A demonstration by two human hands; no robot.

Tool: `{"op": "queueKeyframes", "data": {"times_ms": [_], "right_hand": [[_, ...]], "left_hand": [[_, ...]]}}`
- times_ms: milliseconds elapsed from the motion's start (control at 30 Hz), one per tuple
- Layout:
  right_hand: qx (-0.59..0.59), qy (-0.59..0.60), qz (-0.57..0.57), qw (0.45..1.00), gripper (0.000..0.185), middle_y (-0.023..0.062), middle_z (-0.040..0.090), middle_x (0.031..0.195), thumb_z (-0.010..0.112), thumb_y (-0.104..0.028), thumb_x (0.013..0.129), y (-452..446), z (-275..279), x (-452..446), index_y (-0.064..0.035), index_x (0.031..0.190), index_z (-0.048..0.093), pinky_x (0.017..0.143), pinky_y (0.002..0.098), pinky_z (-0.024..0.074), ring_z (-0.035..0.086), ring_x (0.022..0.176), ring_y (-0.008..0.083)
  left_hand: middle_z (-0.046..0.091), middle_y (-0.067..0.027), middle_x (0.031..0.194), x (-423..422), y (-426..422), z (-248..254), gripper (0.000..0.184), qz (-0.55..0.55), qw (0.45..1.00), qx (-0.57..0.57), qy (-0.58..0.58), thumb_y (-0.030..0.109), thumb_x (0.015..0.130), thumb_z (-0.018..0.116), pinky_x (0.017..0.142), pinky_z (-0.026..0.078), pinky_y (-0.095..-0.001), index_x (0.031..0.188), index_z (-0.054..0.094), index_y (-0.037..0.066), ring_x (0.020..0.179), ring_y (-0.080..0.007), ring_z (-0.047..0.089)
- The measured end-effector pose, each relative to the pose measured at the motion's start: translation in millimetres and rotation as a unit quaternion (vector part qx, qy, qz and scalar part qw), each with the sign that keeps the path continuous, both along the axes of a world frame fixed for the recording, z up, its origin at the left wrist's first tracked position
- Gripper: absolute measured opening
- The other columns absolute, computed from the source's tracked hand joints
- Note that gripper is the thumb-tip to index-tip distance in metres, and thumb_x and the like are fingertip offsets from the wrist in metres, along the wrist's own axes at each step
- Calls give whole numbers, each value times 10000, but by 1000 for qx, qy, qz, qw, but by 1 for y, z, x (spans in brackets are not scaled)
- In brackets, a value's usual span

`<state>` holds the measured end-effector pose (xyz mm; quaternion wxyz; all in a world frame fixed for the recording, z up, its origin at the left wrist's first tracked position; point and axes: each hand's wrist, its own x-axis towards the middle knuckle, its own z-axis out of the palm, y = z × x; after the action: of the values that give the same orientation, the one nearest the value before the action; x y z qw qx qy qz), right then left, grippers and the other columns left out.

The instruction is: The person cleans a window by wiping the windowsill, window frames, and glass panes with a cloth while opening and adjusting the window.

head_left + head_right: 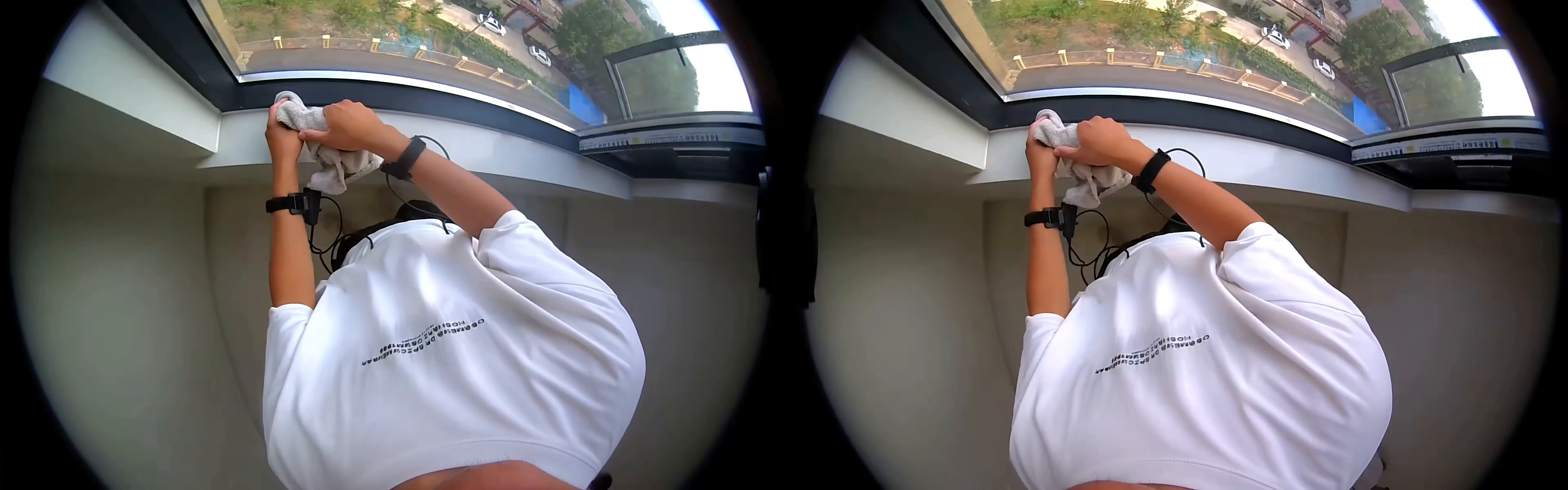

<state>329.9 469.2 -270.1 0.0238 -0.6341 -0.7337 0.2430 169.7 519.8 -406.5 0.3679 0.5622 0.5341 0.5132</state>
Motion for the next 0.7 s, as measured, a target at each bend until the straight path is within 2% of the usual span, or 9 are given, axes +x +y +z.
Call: {"op": "queueKeyframes", "data": {"times_ms": [133, 167, 333, 367, 467, 500, 600, 633, 700], "right_hand": [[66, -45, -19, 997, 692, 201, 683, 922, 829, -585, 714, -55, -32, 69, -31, 1097, 667, 739, 480, 571, 699, 861, 396], [65, -69, -44, 995, 698, 161, 652, 999, 868, -410, 681, -73, -31, 92, -78, 1234, 599, 722, 477, 566, 699, 855, 373], [246, -68, -109, 961, 646, 80, 593, 1102, 766, -115, 724, -130, -10, 176, -177, 1335, 565, 748, 452, 537, 678, 927, 310], [288, -87, -104, 948, 646, 73, 594, 1096, 754, -94, 728, -126, -29, 176, -192, 1339, 570, 765, 435, 526, 668, 952, 292], [353, -96, -111, 924, 617, 47, 596, 1124, 699, -40, 771, -123, -67, 189, -235, 1346, 591, 834, 395, 473, 620, 1018, 244], [376, -66, -101, 919, 598, 49, 595, 1146, 686, -38, 793, -133, -64, 234, -233, 1351, 593, 845, 407, 468, 614, 1028, 247], [392, -93, -76, 912, 589, 50, 596, 1216, 672, -41, 826, -153, -73, 289, -247, 1371, 586, 927, 433, 455, 603, 1103, 258], [396, -100, -70, 910, 593, 49, 597, 1240, 671, -43, 831, -158, -81, 303, -254, 1379, 582, 961, 440, 450, 601, 1135, 261], [386, -103, -87, 912, 617, 49, 590, 1300, 658, -34, 844, -188, -106, 347, -270, 1406, 563, 1010, 462, 439, 590, 1196, 268]], "left_hand": [[714, -145, 1234, 26, -25, 28, 479, -181, 951, -108, 225, 137, 836, 654, 951, 527, -456, 1313, 640, 176, 1109, -433, 642], [711, -126, 1254, 39, -37, 44, 497, -195, 935, -94, 282, 143, 828, 647, 959, 520, -460, 1324, 638, 182, 1125, -433, 626], [646, -51, 1389, 115, -83, 111, 589, -244, 864, -86, 433, 191, 798, 639, 1109, 350, -614, 1386, 598, 193, 1245, -390, 535], [613, -35, 1433, 113, -77, 92, 590, -272, 841, -93, 459, 196, 812, 632, 1128, 264, -673, 1400, 583, 179, 1331, -388, 488], [612, -30, 1435, 127, -82, 42, 565, -244, 797, 53, 549, 176, 834, 621, 1117, 277, -657, 1398, 586, 171, 1402, -403, 440], [605, -62, 1439, 171, -98, 59, 549, -240, 784, 61, 569, 161, 838, 640, 1129, 280, -643, 1385, 597, 138, 1446, -424, 401], [623, -105, 1396, 220, -102, 18, 547, -280, 780, 128, 545, 138, 821, 672, 1141, 302, -623, 1363, 608, 99, 1372, -407, 485], [648, -142, 1317, 233, -103, 26, 512, -320, 788, 88, 518, 120, 809, 700, 1066, 441, -547, 1312, 628, 64, 1206, -383, 610], [656, -155, 1269, 275, -121, 23, 485, -331, 764, 102, 544, 107, 810, 703, 959, 513, -506, 1286, 633, 52, 1097, -364, 655]]}}
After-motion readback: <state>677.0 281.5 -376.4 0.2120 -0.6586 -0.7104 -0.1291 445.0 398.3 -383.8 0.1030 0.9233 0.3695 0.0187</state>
